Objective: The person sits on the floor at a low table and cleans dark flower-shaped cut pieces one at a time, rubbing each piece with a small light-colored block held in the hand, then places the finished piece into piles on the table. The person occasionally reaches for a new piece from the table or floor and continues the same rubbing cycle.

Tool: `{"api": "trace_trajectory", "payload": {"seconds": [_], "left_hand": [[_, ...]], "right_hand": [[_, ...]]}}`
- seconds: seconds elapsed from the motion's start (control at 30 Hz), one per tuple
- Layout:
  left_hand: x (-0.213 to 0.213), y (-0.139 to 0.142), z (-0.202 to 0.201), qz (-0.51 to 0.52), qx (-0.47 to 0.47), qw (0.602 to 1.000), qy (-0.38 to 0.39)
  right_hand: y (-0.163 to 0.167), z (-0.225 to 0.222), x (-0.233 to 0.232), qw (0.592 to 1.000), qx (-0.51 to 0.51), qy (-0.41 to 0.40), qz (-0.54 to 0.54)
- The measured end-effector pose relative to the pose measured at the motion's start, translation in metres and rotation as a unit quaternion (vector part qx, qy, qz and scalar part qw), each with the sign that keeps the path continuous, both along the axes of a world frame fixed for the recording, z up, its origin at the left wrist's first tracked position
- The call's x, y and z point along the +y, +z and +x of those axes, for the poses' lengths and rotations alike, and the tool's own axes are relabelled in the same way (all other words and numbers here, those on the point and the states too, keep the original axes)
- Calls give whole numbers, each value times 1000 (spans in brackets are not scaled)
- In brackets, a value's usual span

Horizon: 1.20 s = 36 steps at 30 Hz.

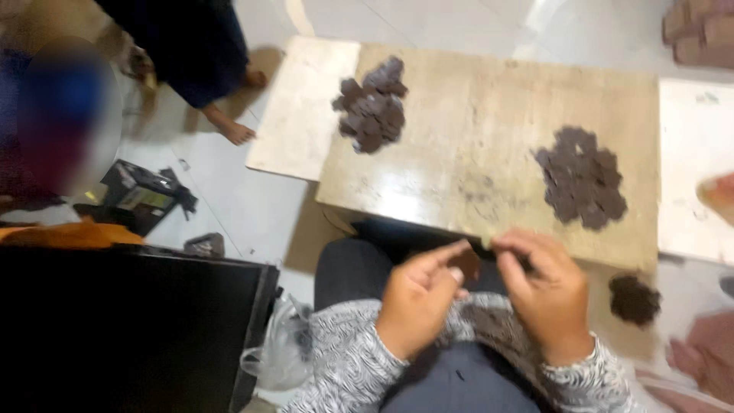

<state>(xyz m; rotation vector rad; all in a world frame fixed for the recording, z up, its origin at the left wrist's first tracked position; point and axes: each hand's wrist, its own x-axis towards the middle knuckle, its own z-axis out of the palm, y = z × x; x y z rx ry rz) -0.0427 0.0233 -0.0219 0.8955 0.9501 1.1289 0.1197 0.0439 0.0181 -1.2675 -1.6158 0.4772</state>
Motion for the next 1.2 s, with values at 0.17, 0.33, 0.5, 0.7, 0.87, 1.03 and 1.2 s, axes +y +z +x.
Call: {"api": "trace_trajectory", "payload": {"seconds": [0.17, 0.33, 0.5, 0.7, 0.87, 1.03, 1.2], "left_hand": [[1, -5, -4, -18, -104, 994, -32], [-1, -7, -9, -49, -98, 994, -26], [2, -8, -15, -106, -95, 990, -21], [3, -11, -12, -122, -203, 972, 1], [6, -12, -13, -112, -149, 981, 50], [4, -14, -2, -90, -166, 980, 57], [-3, -17, -3, -52, -240, 968, 59]], "right_hand": [[-3, 5, -23, 993, -68, 74, 60], [-10, -1, -8, 993, -94, 52, 43], [-3, 5, -17, 997, -43, 38, 59], [-18, -5, -20, 988, -96, 108, 57], [-11, -1, -17, 994, -98, 31, 47], [-12, -9, -23, 978, -106, 122, 130], [-29, -14, -15, 975, -119, 143, 126]]}}
